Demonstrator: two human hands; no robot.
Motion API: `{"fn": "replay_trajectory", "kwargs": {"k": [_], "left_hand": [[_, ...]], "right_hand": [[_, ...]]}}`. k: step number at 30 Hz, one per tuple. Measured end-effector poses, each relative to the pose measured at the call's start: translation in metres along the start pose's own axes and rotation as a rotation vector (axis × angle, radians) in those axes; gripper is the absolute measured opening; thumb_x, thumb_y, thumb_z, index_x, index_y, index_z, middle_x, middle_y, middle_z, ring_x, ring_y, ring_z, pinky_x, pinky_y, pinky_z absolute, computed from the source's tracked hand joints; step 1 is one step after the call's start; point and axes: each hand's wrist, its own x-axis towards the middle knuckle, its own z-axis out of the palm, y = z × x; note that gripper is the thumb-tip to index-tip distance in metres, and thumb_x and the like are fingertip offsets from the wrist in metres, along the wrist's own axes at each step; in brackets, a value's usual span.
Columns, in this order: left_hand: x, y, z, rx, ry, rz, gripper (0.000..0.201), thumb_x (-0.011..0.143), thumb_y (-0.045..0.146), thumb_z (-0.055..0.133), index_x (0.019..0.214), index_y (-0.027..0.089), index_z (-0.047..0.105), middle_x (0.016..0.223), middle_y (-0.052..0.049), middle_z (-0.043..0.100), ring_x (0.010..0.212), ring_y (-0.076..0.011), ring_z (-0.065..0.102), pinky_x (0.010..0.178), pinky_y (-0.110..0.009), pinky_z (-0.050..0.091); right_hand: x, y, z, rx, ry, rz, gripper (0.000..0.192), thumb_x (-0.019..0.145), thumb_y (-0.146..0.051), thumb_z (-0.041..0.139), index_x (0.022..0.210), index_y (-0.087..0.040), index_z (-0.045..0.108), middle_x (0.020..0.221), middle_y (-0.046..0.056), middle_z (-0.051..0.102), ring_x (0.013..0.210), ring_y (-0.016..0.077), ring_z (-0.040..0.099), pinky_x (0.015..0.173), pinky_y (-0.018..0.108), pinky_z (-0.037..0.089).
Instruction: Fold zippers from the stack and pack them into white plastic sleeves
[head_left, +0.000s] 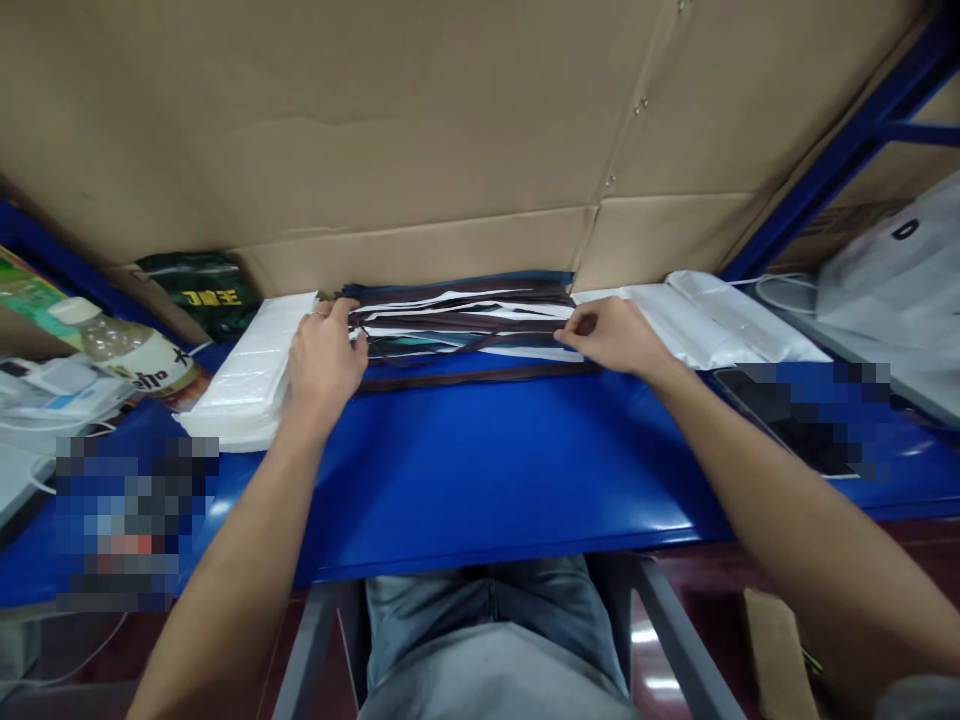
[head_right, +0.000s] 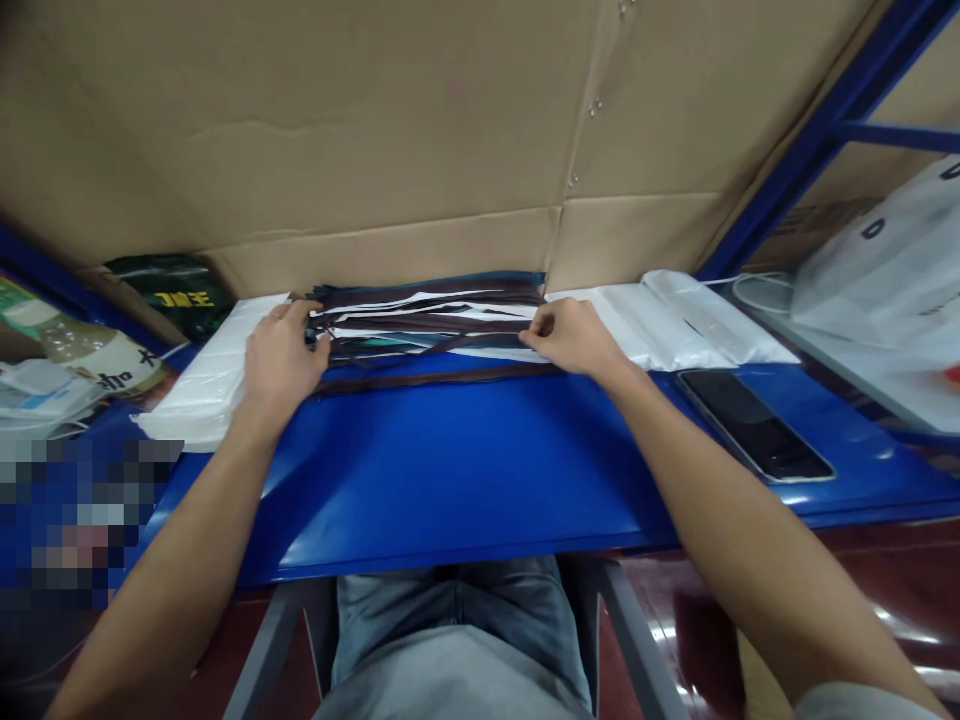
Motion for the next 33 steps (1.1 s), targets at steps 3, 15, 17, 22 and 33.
{"fn": "replay_trajectory", "kwargs": {"k": [3,15,17,22,33], "left_hand": [[-0.010,0.041,0.002,-0.041,0.032,0.107,0.031,0.101,0.022,0.070,0.132,0.021,0.071,0.137,-0.016,0.073,0.129,-0.0363,0.070,0.111,-0.052,0.059],[-0.039,0.100,0.028,-0.270,-0.418,0.334,0.022,0.112,0.028,0.061,0.108,0.020,0.081,0.098,-0.008,0.083,0.091,-0.0266,0.079,0.080,-0.039,0.057],[-0.038,0.098,0.027,-0.319,-0.396,0.353,0.024,0.113,0.027,0.058,0.107,0.021,0.080,0.095,-0.006,0.082,0.085,-0.0238,0.077,0.078,-0.037,0.055],[-0.030,0.094,0.016,-0.321,-0.323,0.316,0.022,0.107,0.030,0.061,0.099,0.022,0.079,0.085,-0.004,0.079,0.072,-0.0204,0.069,0.069,-0.035,0.049],[0.009,-0.025,-0.049,0.102,-0.421,-0.173,0.018,0.086,0.037,0.071,0.083,0.024,0.084,0.076,-0.004,0.079,0.081,-0.0273,0.075,0.080,-0.038,0.053]], "right_hand": [[-0.009,-0.026,0.014,0.267,-0.136,-0.043,0.016,0.090,-0.040,0.082,0.086,-0.025,0.085,0.092,0.006,0.085,0.088,0.0292,0.081,0.086,0.044,0.062],[-0.041,-0.091,0.045,0.683,-0.207,-0.174,0.019,0.088,-0.037,0.088,0.096,-0.024,0.077,0.097,0.006,0.084,0.092,0.0280,0.083,0.087,0.045,0.067],[-0.041,-0.093,0.043,0.676,-0.202,-0.178,0.018,0.088,-0.038,0.088,0.096,-0.025,0.077,0.096,0.005,0.084,0.091,0.0278,0.082,0.088,0.045,0.067],[-0.033,-0.089,0.026,0.578,-0.158,-0.175,0.016,0.088,-0.036,0.087,0.093,-0.024,0.078,0.094,0.005,0.084,0.090,0.0277,0.082,0.086,0.043,0.065],[-0.006,0.031,-0.070,0.091,-0.174,0.226,0.028,0.073,-0.041,0.094,0.091,-0.024,0.084,0.084,0.009,0.083,0.080,0.0304,0.078,0.063,0.039,0.058]]}}
